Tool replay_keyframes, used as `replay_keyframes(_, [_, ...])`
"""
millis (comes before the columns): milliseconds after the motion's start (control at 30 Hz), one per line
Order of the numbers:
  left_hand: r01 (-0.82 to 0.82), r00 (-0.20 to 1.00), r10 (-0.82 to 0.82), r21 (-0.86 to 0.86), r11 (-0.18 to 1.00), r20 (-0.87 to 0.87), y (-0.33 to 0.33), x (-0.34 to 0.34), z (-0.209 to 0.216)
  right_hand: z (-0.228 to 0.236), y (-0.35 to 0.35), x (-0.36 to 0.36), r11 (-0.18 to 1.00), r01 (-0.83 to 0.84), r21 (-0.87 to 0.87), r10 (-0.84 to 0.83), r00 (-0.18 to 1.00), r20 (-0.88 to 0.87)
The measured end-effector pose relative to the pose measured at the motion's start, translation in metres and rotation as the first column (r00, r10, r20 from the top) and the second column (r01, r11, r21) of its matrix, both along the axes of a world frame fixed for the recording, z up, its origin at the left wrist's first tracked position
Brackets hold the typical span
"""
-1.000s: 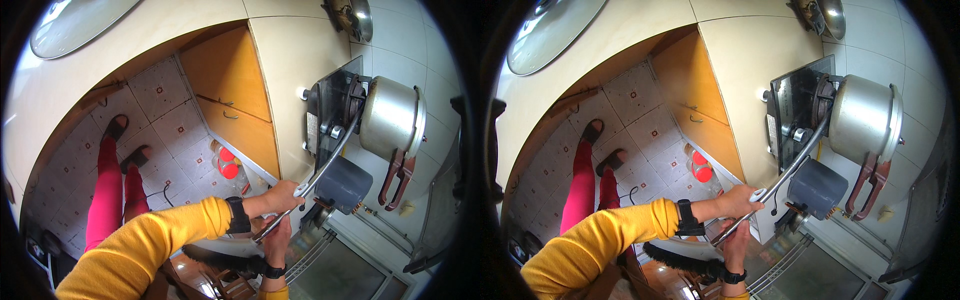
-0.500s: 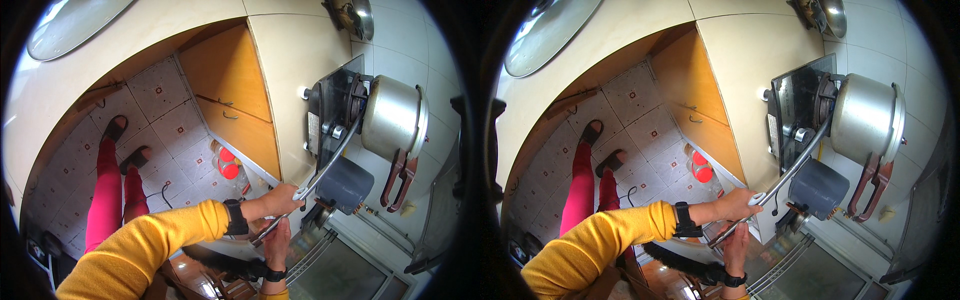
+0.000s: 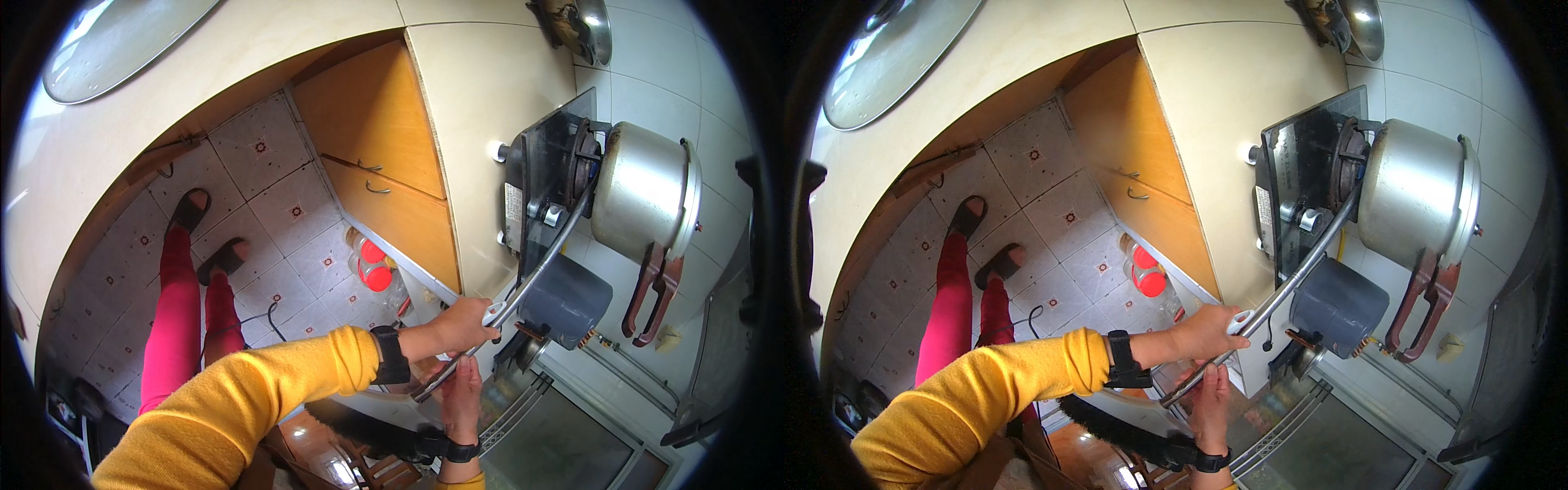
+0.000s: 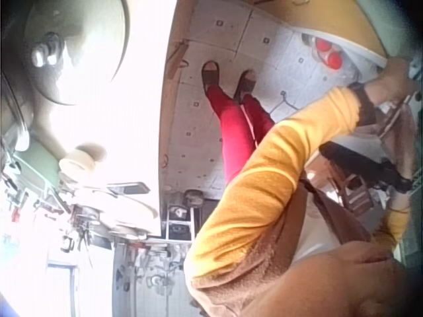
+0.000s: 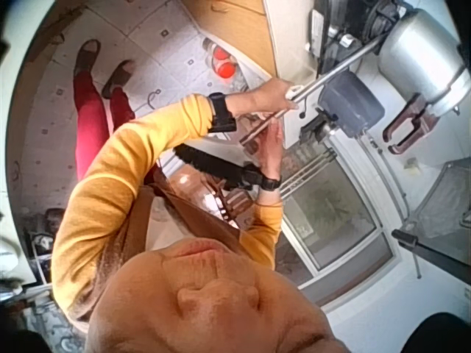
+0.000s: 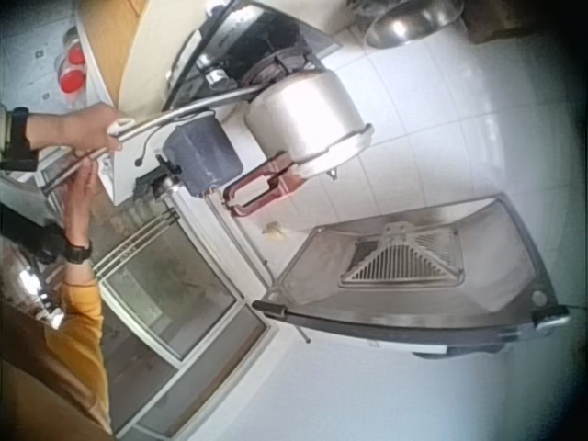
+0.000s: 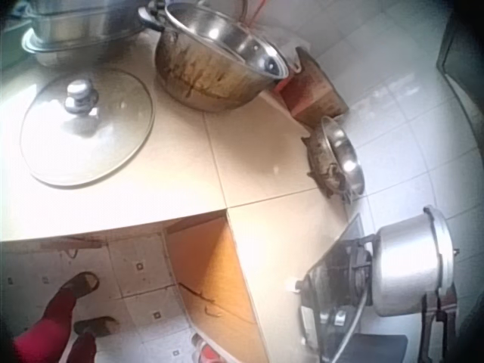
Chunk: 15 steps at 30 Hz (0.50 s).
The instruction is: The person assembles a broom by connecting the handle to the brush head in the kitchen, then walks to the bathroom to retrieve a second handle segment. They return to the kitchen and attach the second segment to complete the broom.
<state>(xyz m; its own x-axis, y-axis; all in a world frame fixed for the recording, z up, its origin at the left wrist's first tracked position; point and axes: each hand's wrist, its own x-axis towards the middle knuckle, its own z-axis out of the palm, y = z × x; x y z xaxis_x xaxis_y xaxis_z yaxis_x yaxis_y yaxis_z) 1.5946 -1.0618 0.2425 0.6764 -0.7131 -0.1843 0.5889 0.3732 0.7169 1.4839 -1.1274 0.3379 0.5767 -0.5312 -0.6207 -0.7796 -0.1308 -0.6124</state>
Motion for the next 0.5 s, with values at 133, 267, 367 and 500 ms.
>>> replay_keyframes(133, [0.022,1.0,-0.022,0.014,1.0,0.008,-0.0012,0.0015,0.0015,0.0072,0.0023,0.0056,0.999,-0.032,0.003,0.032,0.999,-0.026])
replay_keyframes(267, [-0.021,0.998,0.02,0.026,0.999,0.052,-0.0022,0.003,0.0029,0.0112,0.0039,0.0098,0.999,-0.046,0.014,0.046,0.998,-0.047])
replay_keyframes(367, [-0.038,0.997,0.035,0.042,0.998,0.073,-0.0032,0.0045,0.0022,0.0103,0.0028,0.0104,0.999,-0.043,0.019,0.044,0.998,-0.053])
replay_keyframes(500, [-0.022,0.997,0.017,0.055,0.998,0.076,-0.0038,0.0052,0.0009,0.0079,-0.0022,0.008,0.999,-0.042,0.03,0.043,0.997,-0.057])
